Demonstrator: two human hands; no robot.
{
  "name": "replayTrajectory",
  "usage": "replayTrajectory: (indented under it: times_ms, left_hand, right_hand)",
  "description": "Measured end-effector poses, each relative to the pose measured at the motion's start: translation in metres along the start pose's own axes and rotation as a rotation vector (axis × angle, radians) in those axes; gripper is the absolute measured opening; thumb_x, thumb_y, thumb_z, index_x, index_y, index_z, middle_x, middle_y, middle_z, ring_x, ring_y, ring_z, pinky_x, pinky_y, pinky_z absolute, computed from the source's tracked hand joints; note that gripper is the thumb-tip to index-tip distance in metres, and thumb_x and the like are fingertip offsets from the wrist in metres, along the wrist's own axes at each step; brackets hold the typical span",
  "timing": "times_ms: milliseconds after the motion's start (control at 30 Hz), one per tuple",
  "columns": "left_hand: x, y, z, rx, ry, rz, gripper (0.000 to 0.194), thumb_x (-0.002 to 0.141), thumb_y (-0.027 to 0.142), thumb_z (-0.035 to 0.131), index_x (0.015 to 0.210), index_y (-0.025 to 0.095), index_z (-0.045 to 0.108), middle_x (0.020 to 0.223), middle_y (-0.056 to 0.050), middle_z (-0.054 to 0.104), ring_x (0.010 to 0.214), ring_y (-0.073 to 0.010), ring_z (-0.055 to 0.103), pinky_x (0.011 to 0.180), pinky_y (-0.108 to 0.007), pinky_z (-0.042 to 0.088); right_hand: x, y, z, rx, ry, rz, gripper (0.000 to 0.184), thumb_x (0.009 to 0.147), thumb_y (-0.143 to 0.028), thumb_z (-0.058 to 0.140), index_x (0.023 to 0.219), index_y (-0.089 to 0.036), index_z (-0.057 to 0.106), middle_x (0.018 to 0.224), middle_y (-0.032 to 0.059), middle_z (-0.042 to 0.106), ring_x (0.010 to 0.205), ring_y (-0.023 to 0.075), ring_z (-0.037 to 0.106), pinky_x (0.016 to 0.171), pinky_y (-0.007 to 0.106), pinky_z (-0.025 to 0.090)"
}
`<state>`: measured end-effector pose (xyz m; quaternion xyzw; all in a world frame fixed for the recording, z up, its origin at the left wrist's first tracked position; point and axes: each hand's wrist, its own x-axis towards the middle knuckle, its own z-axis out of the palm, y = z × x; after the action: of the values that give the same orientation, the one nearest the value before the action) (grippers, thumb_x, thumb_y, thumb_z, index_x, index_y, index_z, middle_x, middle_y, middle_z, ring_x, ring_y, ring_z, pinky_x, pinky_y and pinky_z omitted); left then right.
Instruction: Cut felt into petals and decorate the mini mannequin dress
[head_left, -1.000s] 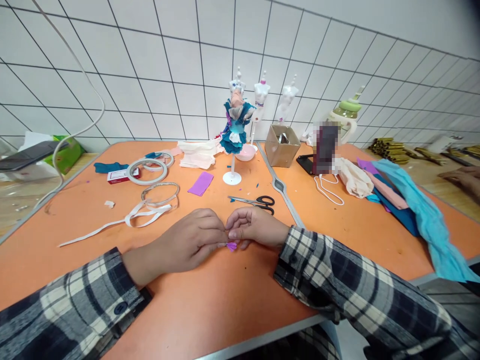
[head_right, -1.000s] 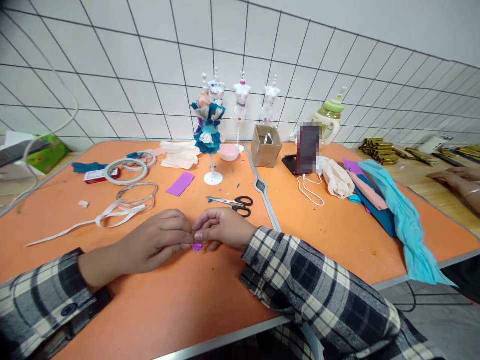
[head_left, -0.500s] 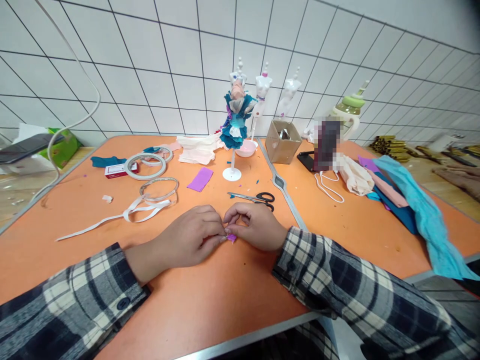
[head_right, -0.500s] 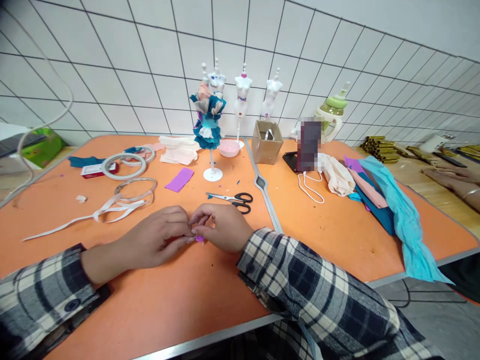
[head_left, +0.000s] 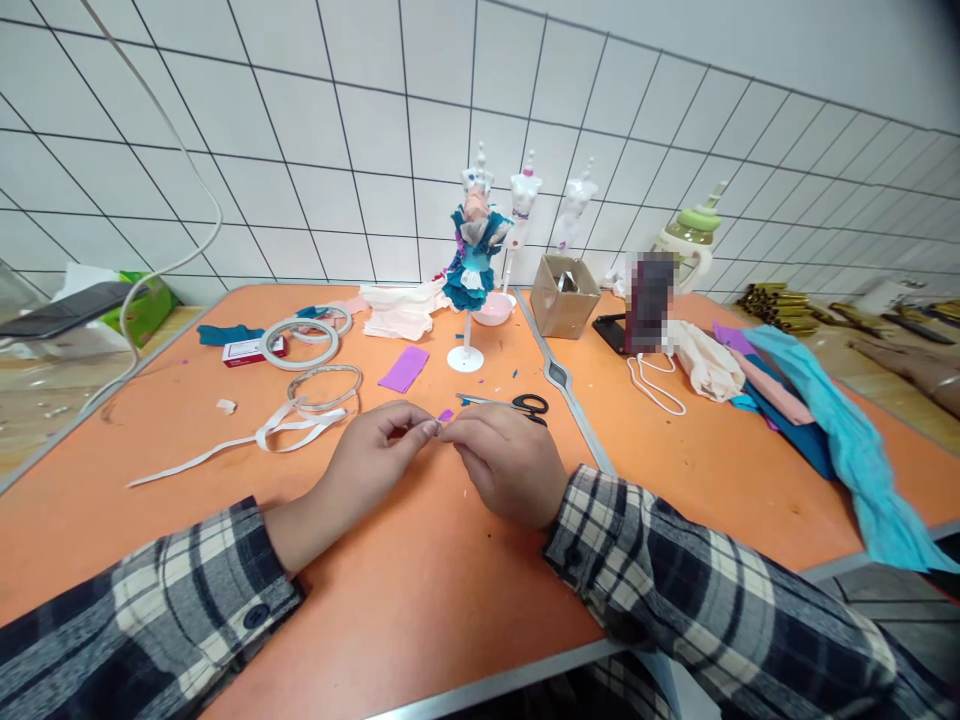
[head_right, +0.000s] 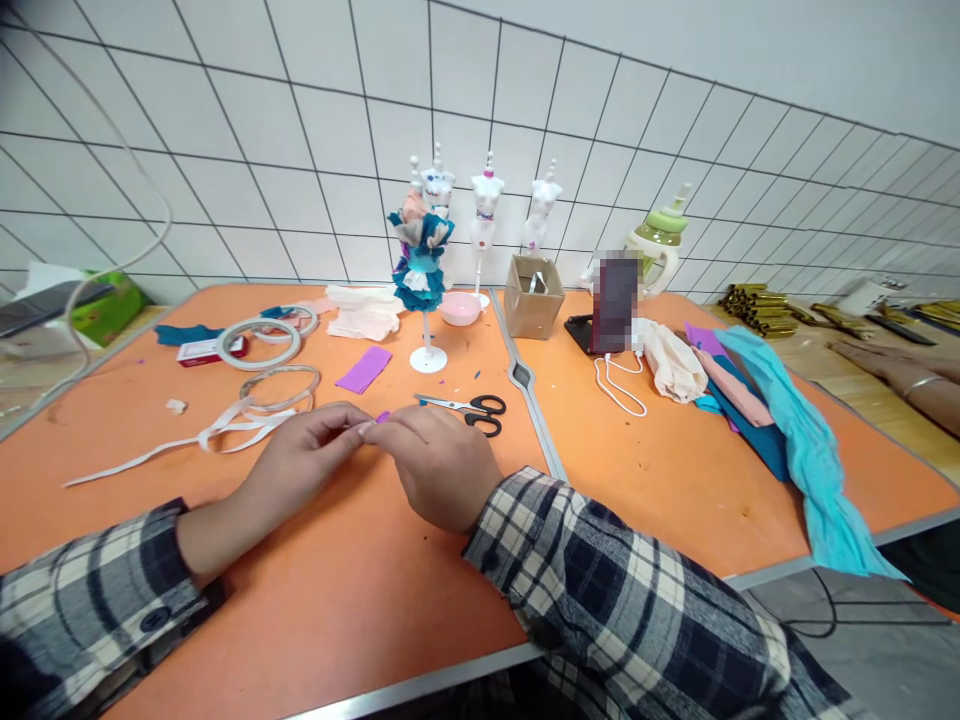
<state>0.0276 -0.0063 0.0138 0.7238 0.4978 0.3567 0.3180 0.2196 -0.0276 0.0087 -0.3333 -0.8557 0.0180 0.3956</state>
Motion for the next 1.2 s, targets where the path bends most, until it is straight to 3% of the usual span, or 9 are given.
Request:
replayTrajectory:
  times_ms: [133, 200, 300, 367, 467, 700, 933, 1200]
  left_hand:
    - [0.001, -0.005, -0.001, -0.065, 0.079, -0.058, 0.027, 0.084, 0.042, 0.057, 0.084, 0.018, 0.069, 0.084, -0.005, 0.074, 0.077, -0.0215, 0.066, 0.069, -0.032, 0.049]
    - [0.0, -0.005, -0.002, 0.066, 0.082, 0.039, 0.025, 0.087, 0.04, 0.056, 0.081, 0.018, 0.068, 0.082, -0.005, 0.073, 0.076, -0.0213, 0.065, 0.069, -0.032, 0.048]
    - [-0.003, -0.003, -0.003, 0.324, 0.069, 0.281, 0.022, 0.089, 0.031, 0.053, 0.078, 0.019, 0.067, 0.08, -0.004, 0.071, 0.077, -0.0212, 0.062, 0.073, -0.035, 0.045]
    - [-0.004, -0.002, -0.003, 0.47, 0.064, 0.39, 0.019, 0.088, 0.026, 0.052, 0.08, 0.019, 0.067, 0.079, -0.004, 0.071, 0.078, -0.0217, 0.062, 0.075, -0.038, 0.042]
    - [-0.006, 0.0, -0.005, 0.585, 0.075, 0.452, 0.015, 0.087, 0.023, 0.054, 0.082, 0.02, 0.068, 0.08, -0.004, 0.071, 0.08, -0.0225, 0.061, 0.076, -0.039, 0.039]
    - [-0.006, 0.001, -0.002, 0.586, 0.113, 0.512, 0.017, 0.087, 0.024, 0.056, 0.079, 0.021, 0.069, 0.077, -0.003, 0.072, 0.079, -0.0215, 0.062, 0.076, -0.039, 0.039]
    - [-0.007, 0.004, 0.003, 0.269, 0.061, 0.319, 0.019, 0.085, 0.023, 0.055, 0.07, 0.019, 0.068, 0.072, -0.002, 0.071, 0.07, -0.0171, 0.063, 0.068, -0.03, 0.047]
    - [-0.007, -0.001, 0.002, 0.229, -0.005, 0.292, 0.025, 0.093, 0.032, 0.05, 0.078, 0.019, 0.066, 0.077, -0.003, 0.069, 0.076, -0.0179, 0.062, 0.071, -0.03, 0.047]
  right_hand:
    - [0.005, -0.002, -0.001, 0.243, -0.03, 0.302, 0.009, 0.081, -0.017, 0.059, 0.088, -0.019, 0.064, 0.078, 0.0017, 0.063, 0.075, 0.0156, 0.058, 0.072, 0.028, 0.047]
    - [0.007, 0.0, 0.002, 0.458, -0.113, 0.536, 0.008, 0.08, -0.026, 0.061, 0.083, -0.018, 0.064, 0.069, -0.0011, 0.056, 0.062, 0.012, 0.051, 0.06, 0.025, 0.046]
    - [0.009, 0.003, 0.005, 0.905, -0.202, 0.879, 0.026, 0.081, -0.043, 0.06, 0.085, -0.017, 0.064, 0.07, -0.0017, 0.051, 0.052, 0.008, 0.042, 0.042, 0.02, 0.041]
    - [0.009, 0.002, 0.005, 1.14, -0.213, 1.023, 0.035, 0.079, -0.05, 0.062, 0.087, -0.016, 0.065, 0.073, -0.0011, 0.05, 0.052, 0.0073, 0.043, 0.039, 0.019, 0.044]
    - [0.01, -0.002, 0.004, 1.243, -0.192, 1.137, 0.038, 0.073, -0.051, 0.071, 0.085, -0.015, 0.065, 0.073, -0.0009, 0.05, 0.056, 0.0076, 0.048, 0.042, 0.019, 0.051]
    - [0.008, -0.003, 0.008, 1.324, -0.16, 1.213, 0.038, 0.065, -0.045, 0.08, 0.081, -0.016, 0.061, 0.073, -0.0017, 0.054, 0.061, 0.0086, 0.054, 0.046, 0.021, 0.054]
    - [0.006, -0.005, 0.014, 1.177, -0.139, 1.123, 0.037, 0.064, -0.047, 0.079, 0.078, -0.017, 0.061, 0.07, -0.0024, 0.054, 0.063, 0.0095, 0.053, 0.044, 0.019, 0.053]
    - [0.007, -0.004, 0.014, 1.033, -0.087, 1.049, 0.035, 0.067, -0.045, 0.076, 0.079, -0.017, 0.06, 0.065, -0.0037, 0.051, 0.055, 0.0081, 0.049, 0.041, 0.02, 0.052]
